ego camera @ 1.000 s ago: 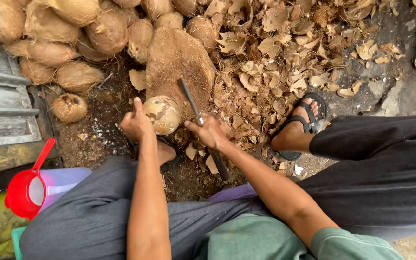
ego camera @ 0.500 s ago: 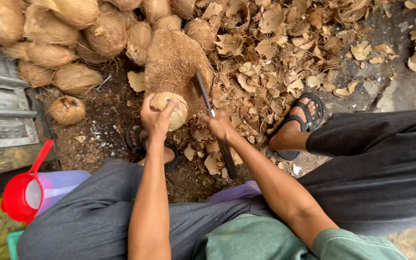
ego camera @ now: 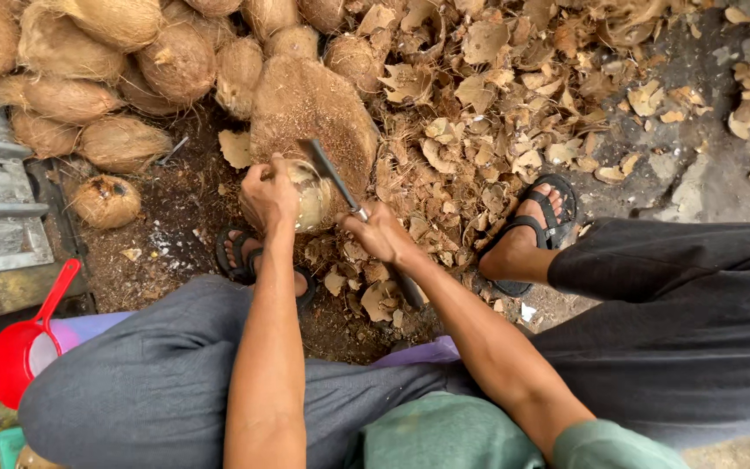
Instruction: The person sits on the ground and uses a machete to peel the husk off a coconut. They hold the coconut with one hand and repeatedly strike the husk with the machete, rotating the coconut to remove the outer layer.
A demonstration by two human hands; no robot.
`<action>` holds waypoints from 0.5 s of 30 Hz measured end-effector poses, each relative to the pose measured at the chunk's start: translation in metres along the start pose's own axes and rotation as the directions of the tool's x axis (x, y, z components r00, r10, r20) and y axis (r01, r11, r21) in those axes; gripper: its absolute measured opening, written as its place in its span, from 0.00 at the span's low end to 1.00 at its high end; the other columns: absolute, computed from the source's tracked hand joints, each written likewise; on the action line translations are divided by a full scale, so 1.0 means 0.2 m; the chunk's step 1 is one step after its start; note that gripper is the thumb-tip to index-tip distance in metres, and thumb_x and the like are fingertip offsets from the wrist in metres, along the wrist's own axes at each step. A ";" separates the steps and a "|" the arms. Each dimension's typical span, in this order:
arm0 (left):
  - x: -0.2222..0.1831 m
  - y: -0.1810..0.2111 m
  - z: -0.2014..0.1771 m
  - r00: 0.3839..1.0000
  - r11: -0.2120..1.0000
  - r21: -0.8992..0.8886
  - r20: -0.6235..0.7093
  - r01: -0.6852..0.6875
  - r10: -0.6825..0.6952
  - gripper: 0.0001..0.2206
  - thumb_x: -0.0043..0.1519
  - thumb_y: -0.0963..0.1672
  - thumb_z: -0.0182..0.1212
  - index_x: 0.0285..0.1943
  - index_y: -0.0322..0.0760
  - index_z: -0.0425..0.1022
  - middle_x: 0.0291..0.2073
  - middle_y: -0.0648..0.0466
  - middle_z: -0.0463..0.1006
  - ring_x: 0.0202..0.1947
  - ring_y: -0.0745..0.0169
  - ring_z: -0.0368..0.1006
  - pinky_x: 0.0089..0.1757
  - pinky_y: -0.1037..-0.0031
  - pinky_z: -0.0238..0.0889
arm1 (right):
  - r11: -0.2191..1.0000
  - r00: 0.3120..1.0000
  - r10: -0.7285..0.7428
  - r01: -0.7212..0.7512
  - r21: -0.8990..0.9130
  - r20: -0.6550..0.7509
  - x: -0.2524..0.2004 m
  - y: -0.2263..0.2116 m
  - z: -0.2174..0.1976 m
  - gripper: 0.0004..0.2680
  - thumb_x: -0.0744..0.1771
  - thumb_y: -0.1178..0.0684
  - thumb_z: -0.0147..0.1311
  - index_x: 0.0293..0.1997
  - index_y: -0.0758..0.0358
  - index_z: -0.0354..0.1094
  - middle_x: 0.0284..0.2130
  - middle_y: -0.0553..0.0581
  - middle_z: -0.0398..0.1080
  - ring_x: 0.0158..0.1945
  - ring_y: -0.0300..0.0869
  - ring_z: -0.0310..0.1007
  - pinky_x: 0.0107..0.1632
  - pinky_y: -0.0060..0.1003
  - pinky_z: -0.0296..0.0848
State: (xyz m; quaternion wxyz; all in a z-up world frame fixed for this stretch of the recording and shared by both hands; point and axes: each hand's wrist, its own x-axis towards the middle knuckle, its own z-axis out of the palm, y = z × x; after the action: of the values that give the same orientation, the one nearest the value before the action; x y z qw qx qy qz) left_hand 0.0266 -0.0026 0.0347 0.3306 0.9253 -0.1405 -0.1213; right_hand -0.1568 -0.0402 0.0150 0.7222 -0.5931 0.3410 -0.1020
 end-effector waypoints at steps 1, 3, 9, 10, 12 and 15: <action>0.00 0.00 -0.01 1.000 1.000 -0.003 0.004 0.018 -0.018 0.17 0.65 0.55 0.53 0.39 0.43 0.77 0.27 0.52 0.74 0.30 0.55 0.73 0.36 0.61 0.59 | 0.981 0.989 -0.148 0.149 0.121 -0.025 0.01 -0.01 0.01 0.09 0.69 0.57 0.50 0.27 0.64 0.65 0.14 0.56 0.62 0.14 0.39 0.56 0.24 0.33 0.68; 0.01 -0.02 -0.01 0.999 0.999 -0.001 0.008 0.037 -0.037 0.17 0.62 0.56 0.53 0.37 0.46 0.78 0.26 0.50 0.76 0.31 0.52 0.74 0.34 0.59 0.57 | 0.926 0.957 -0.283 0.291 0.239 -0.068 0.03 -0.06 0.02 0.12 0.70 0.55 0.49 0.24 0.61 0.64 0.10 0.54 0.61 0.10 0.36 0.54 0.21 0.33 0.66; -0.03 0.02 -0.04 1.000 1.000 -0.006 -0.004 0.009 -0.009 0.15 0.66 0.53 0.53 0.39 0.42 0.78 0.29 0.51 0.77 0.31 0.55 0.71 0.36 0.63 0.57 | 0.919 0.933 -0.318 0.346 0.188 -0.168 0.04 0.03 0.04 0.12 0.69 0.48 0.52 0.25 0.58 0.64 0.12 0.52 0.61 0.12 0.38 0.59 0.23 0.34 0.68; -0.05 0.04 -0.06 1.000 1.000 -0.025 0.012 0.000 0.001 0.16 0.67 0.53 0.53 0.40 0.40 0.77 0.29 0.51 0.75 0.32 0.55 0.70 0.38 0.63 0.57 | 0.960 0.966 -0.245 0.255 0.121 -0.086 -0.06 -0.09 0.01 0.11 0.69 0.50 0.52 0.26 0.60 0.65 0.12 0.53 0.61 0.14 0.39 0.59 0.26 0.35 0.69; -0.03 0.03 -0.04 0.999 0.999 -0.043 0.029 -0.012 0.013 0.17 0.68 0.53 0.52 0.40 0.39 0.76 0.30 0.52 0.73 0.34 0.56 0.69 0.39 0.63 0.58 | 0.985 0.986 -0.164 0.164 0.046 -0.012 -0.09 -0.19 0.00 0.10 0.69 0.52 0.52 0.26 0.62 0.65 0.13 0.54 0.62 0.16 0.40 0.60 0.29 0.36 0.70; -0.01 -0.03 0.00 0.999 0.999 -0.012 -0.028 0.042 -0.042 0.17 0.62 0.55 0.54 0.39 0.42 0.80 0.29 0.48 0.78 0.34 0.47 0.75 0.38 0.60 0.59 | 0.912 0.945 -0.317 0.327 0.248 -0.078 0.01 -0.13 0.04 0.12 0.69 0.49 0.53 0.25 0.58 0.65 0.13 0.54 0.62 0.15 0.39 0.59 0.28 0.33 0.68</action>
State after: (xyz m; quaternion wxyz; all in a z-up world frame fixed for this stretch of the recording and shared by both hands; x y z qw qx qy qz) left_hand 0.0257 0.0022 0.0312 0.3351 0.9279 -0.1157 -0.1157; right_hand -0.1429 -0.0421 0.0388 0.7601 -0.5403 0.2355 -0.2737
